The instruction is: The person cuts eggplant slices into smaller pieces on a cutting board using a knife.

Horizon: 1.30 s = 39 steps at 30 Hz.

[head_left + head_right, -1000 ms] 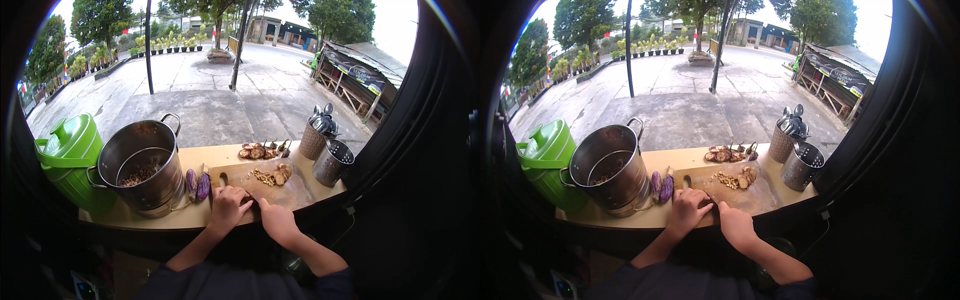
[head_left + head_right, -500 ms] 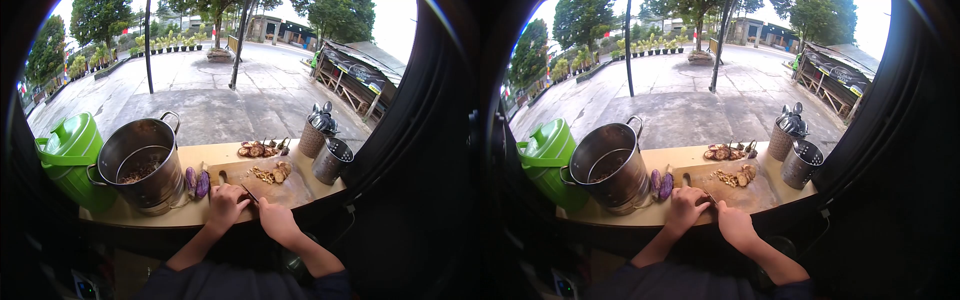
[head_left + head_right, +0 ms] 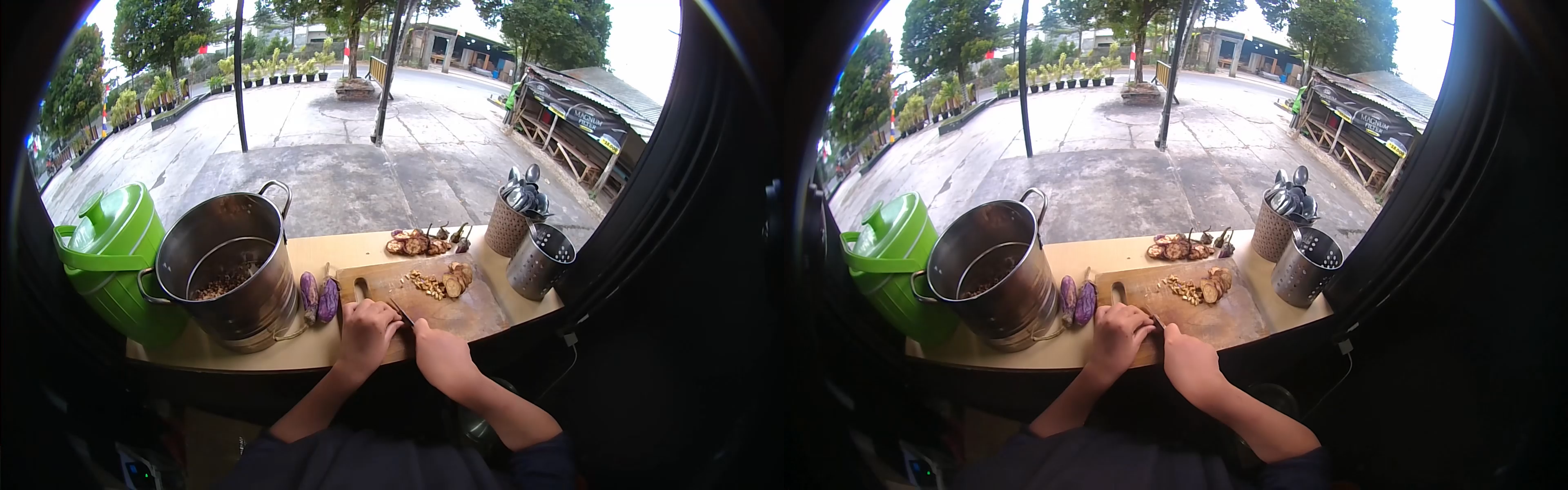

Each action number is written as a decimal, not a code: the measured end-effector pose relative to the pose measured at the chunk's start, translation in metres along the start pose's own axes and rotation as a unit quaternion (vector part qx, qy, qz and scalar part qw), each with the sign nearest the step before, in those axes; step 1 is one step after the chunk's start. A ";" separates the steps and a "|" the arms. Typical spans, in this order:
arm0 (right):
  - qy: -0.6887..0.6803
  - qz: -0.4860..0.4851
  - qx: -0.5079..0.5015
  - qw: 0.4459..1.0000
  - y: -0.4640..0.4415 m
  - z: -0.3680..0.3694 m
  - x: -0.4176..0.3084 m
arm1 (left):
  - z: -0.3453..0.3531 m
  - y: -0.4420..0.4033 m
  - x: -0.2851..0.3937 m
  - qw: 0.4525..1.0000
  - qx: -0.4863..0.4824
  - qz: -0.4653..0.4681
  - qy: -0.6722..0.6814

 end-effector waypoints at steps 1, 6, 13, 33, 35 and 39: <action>0.000 0.000 0.001 1.000 -0.003 0.003 0.001 | 0.000 0.000 0.000 1.000 0.000 0.001 -0.001; -0.023 -0.026 0.028 0.999 -0.008 0.003 -0.005 | 0.000 0.001 -0.001 1.000 -0.006 -0.005 -0.001; 0.012 0.000 -0.009 1.000 0.007 0.001 -0.001 | 0.001 0.000 -0.002 1.000 -0.005 -0.014 0.004; 0.039 -0.029 0.013 0.999 0.009 -0.007 0.001 | -0.009 0.005 0.001 1.000 0.024 -0.004 0.010; 0.038 -0.025 0.011 0.999 0.009 -0.007 0.001 | -0.007 0.006 0.000 1.000 0.021 -0.005 0.009; 0.022 -0.023 0.011 0.999 0.009 -0.006 0.002 | -0.007 0.005 0.002 1.000 0.010 0.004 0.006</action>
Point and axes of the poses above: each hand's wrist, its own y-axis away from the middle knuckle, its own z-axis out of the palm, x = y × z, the point moved 9 cm from there along -y, towards the middle knuckle, and after that the axes turned 9 degrees about x, right-handed, at the moved point
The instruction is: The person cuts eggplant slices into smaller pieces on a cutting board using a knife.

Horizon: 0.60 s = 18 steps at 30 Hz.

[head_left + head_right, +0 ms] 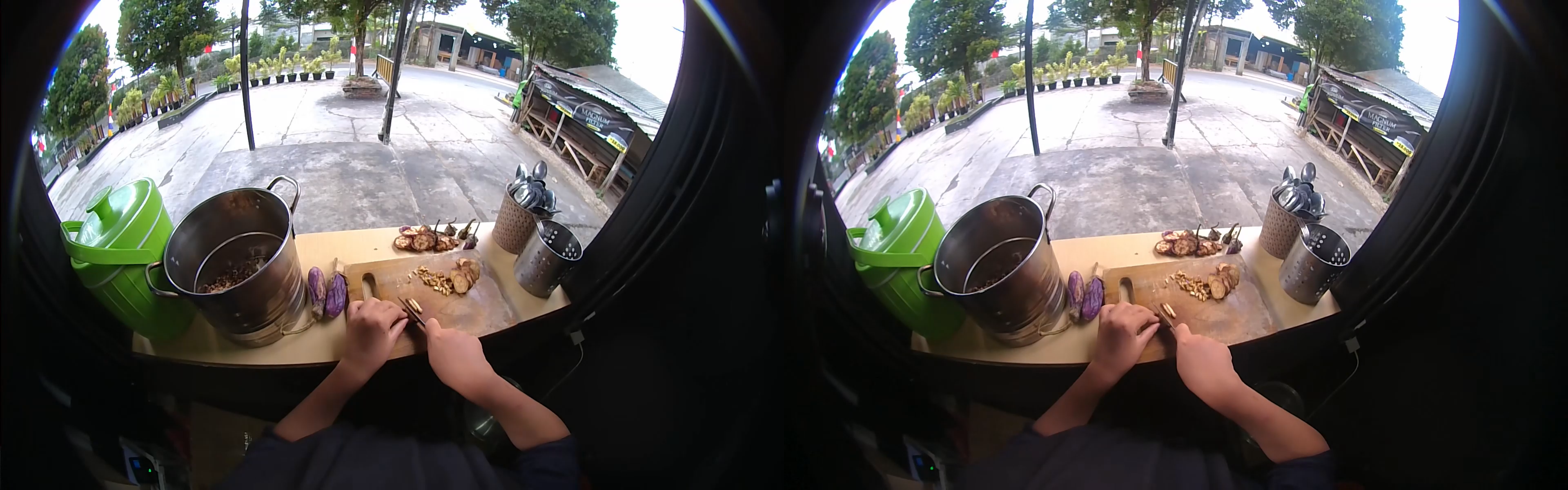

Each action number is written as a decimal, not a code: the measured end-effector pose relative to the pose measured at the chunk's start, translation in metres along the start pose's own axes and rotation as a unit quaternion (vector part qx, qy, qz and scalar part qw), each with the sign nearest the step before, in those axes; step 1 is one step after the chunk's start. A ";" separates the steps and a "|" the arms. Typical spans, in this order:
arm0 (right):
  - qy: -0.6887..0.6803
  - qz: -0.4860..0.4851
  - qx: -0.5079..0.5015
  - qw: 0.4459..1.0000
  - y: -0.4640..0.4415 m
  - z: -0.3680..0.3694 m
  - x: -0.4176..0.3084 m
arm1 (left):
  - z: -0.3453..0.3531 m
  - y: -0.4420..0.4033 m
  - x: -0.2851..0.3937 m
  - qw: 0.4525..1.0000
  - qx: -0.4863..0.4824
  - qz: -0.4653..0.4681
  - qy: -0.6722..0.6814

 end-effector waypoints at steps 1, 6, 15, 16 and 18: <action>0.001 0.000 0.000 1.000 -0.001 -0.001 0.000 | 0.000 0.000 0.000 1.000 0.001 0.000 0.000; -0.021 -0.017 -0.025 0.999 -0.011 0.003 -0.001 | 0.001 -0.001 0.001 1.000 -0.002 0.010 0.000; -0.038 -0.006 -0.030 0.999 -0.012 0.006 -0.007 | 0.000 -0.001 -0.002 1.000 -0.005 -0.017 0.000; -0.038 -0.006 -0.030 0.999 -0.008 0.004 -0.009 | 0.000 -0.001 -0.003 1.000 -0.005 -0.017 -0.001; -0.030 0.020 -0.047 0.998 -0.001 0.004 -0.004 | 0.000 0.000 -0.003 1.000 -0.001 -0.018 0.001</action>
Point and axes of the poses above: each hand's wrist, its own y-axis away from the middle knuckle, its own z-axis out of the palm, x = y × z, the point moved 9 cm from there along -y, towards the middle knuckle, and after that the axes turned 9 degrees about x, right-handed, at the moved point
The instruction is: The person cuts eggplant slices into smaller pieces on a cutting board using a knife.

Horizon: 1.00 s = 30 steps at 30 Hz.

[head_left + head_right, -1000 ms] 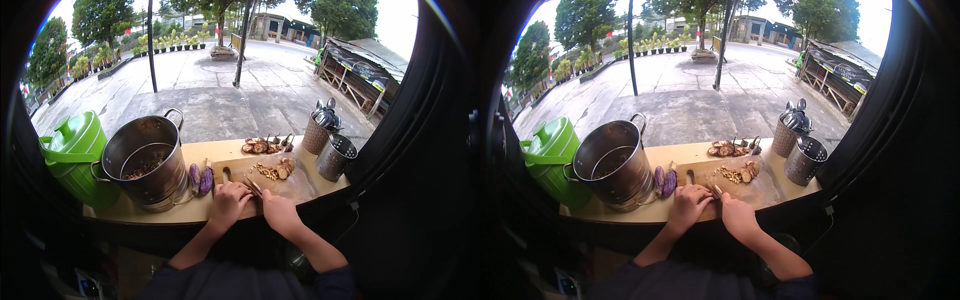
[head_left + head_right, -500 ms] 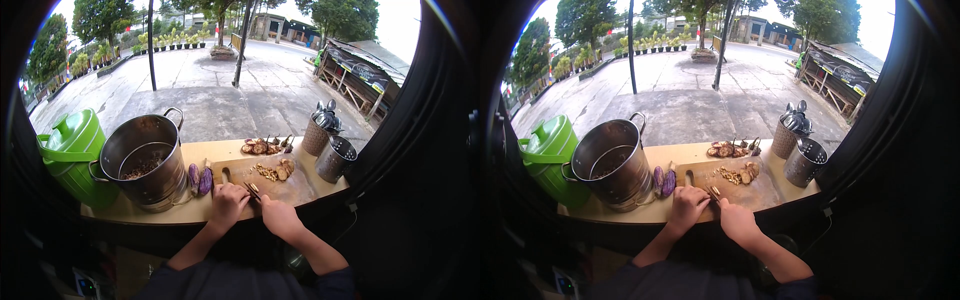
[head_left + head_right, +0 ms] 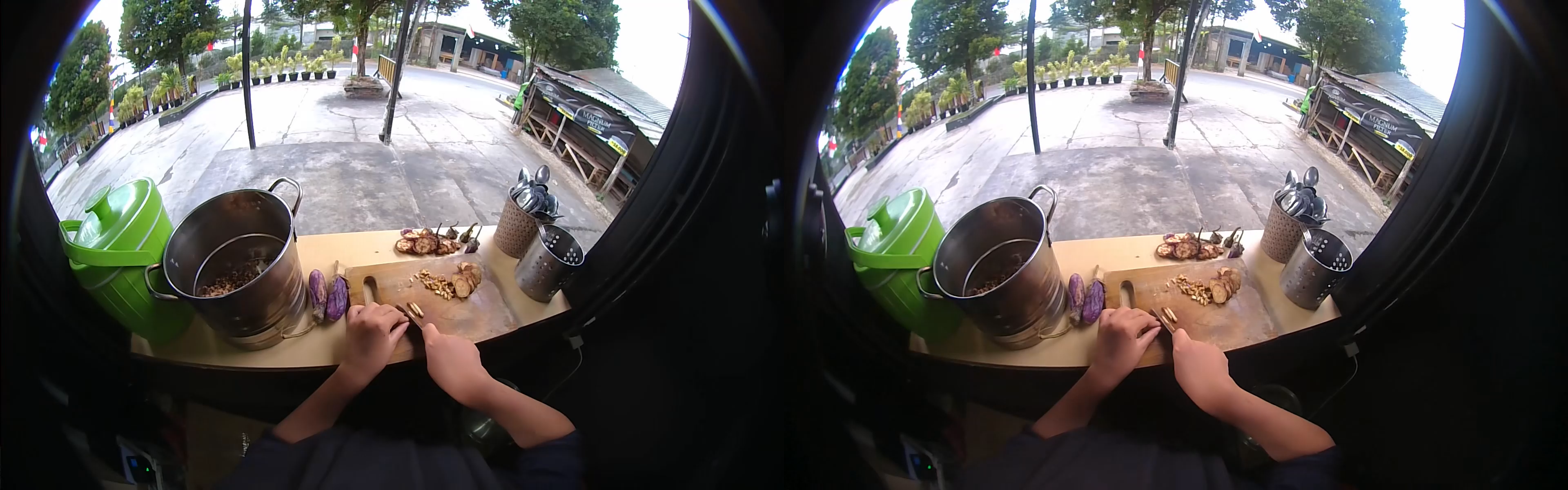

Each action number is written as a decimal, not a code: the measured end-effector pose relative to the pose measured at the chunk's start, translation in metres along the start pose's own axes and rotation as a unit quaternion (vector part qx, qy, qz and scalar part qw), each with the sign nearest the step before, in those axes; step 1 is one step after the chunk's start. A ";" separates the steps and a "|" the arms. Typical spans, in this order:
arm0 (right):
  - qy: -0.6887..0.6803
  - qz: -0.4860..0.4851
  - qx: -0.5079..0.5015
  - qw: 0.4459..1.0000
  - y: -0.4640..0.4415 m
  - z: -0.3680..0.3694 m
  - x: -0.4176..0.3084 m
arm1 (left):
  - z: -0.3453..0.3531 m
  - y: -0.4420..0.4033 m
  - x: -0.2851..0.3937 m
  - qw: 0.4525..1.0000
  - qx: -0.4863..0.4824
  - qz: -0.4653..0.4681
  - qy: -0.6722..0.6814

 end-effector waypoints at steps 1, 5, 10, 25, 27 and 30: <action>0.000 0.000 0.001 1.000 0.001 0.001 0.001 | 0.000 0.000 0.000 1.000 0.000 0.001 0.000; 0.034 -0.022 0.045 0.998 -0.005 0.004 0.002 | -0.001 -0.001 0.001 1.000 -0.002 0.004 0.000; 0.037 -0.052 0.119 0.991 -0.020 0.003 0.013 | 0.000 0.000 0.001 1.000 0.002 0.004 0.006; 0.015 -0.041 0.032 0.999 0.003 -0.007 0.006 | 0.000 0.001 -0.003 1.000 0.010 -0.010 0.025; 0.017 -0.037 0.026 0.999 0.004 -0.007 0.006 | 0.000 0.001 -0.003 0.999 0.011 -0.012 0.031; 0.022 -0.030 0.013 0.999 0.002 -0.004 0.006 | 0.000 0.000 -0.002 0.999 0.008 -0.011 0.030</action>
Point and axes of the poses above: each hand's wrist, its own y-axis away from the middle knuckle, its own z-axis out of the palm, x = y × z, the point moved 9 cm from there along -y, towards the middle knuckle, and after that the axes turned 9 degrees about x, right-handed, at the moved point
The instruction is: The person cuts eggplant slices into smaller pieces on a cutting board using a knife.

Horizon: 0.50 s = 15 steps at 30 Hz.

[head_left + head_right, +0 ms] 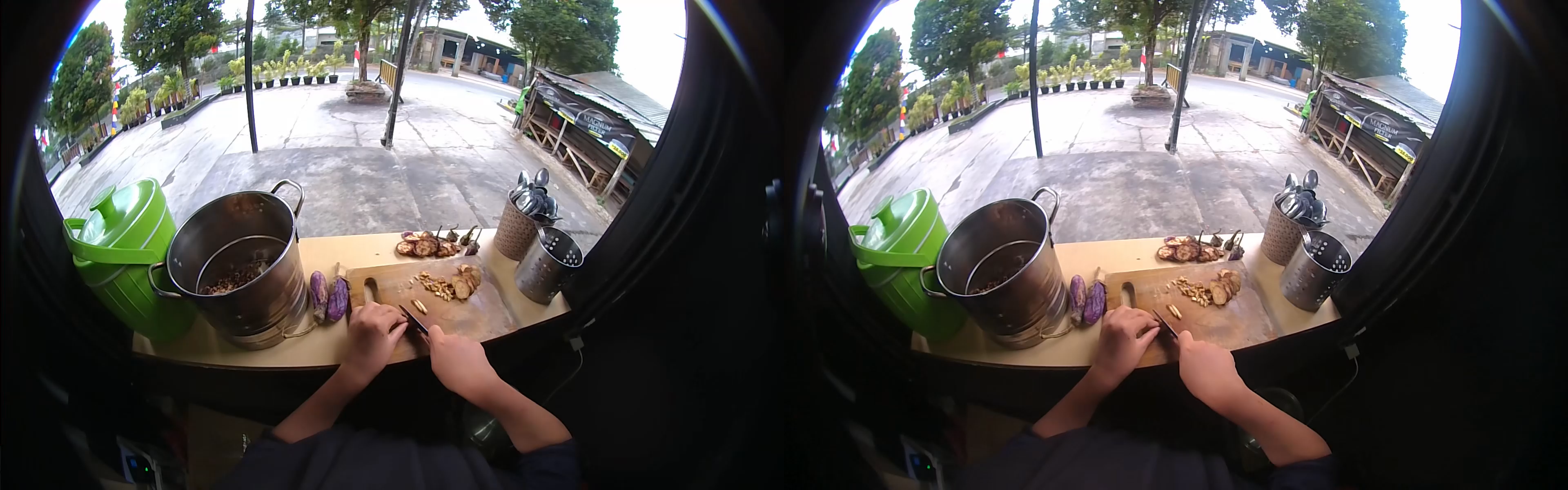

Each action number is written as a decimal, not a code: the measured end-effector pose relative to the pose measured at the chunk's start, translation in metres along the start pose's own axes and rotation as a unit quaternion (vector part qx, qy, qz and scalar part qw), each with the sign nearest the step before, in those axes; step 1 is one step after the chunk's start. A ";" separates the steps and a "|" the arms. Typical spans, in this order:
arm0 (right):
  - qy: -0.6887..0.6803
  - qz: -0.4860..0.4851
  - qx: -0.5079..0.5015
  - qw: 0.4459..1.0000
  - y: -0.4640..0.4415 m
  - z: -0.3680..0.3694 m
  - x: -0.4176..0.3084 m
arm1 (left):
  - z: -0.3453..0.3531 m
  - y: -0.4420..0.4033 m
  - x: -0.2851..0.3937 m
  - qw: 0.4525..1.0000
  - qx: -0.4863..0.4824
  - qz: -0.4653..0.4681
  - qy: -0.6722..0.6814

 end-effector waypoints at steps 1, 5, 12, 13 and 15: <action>0.002 0.005 -0.007 1.000 -0.001 0.001 0.000 | -0.001 0.000 0.000 1.000 0.000 -0.001 -0.001; -0.012 -0.003 0.000 1.000 -0.006 0.002 -0.003 | -0.001 -0.001 0.002 1.000 0.004 0.014 0.000; -0.040 -0.018 0.027 0.999 -0.019 0.011 -0.009 | 0.000 0.000 0.002 1.000 0.009 0.015 0.003; -0.042 -0.023 0.036 0.998 -0.018 0.010 -0.011 | 0.000 0.001 0.002 1.000 0.008 0.016 0.004; -0.032 -0.012 0.034 0.999 -0.014 0.008 -0.012 | 0.000 0.001 0.000 1.000 0.009 0.005 0.002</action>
Point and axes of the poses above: each hand's wrist, its own y-axis away from the middle knuckle, its own z-axis out of the palm, x = y × z, the point moved 9 cm from there along -y, towards the middle knuckle, and after that the axes turned 9 degrees about x, right-handed, at the moved point
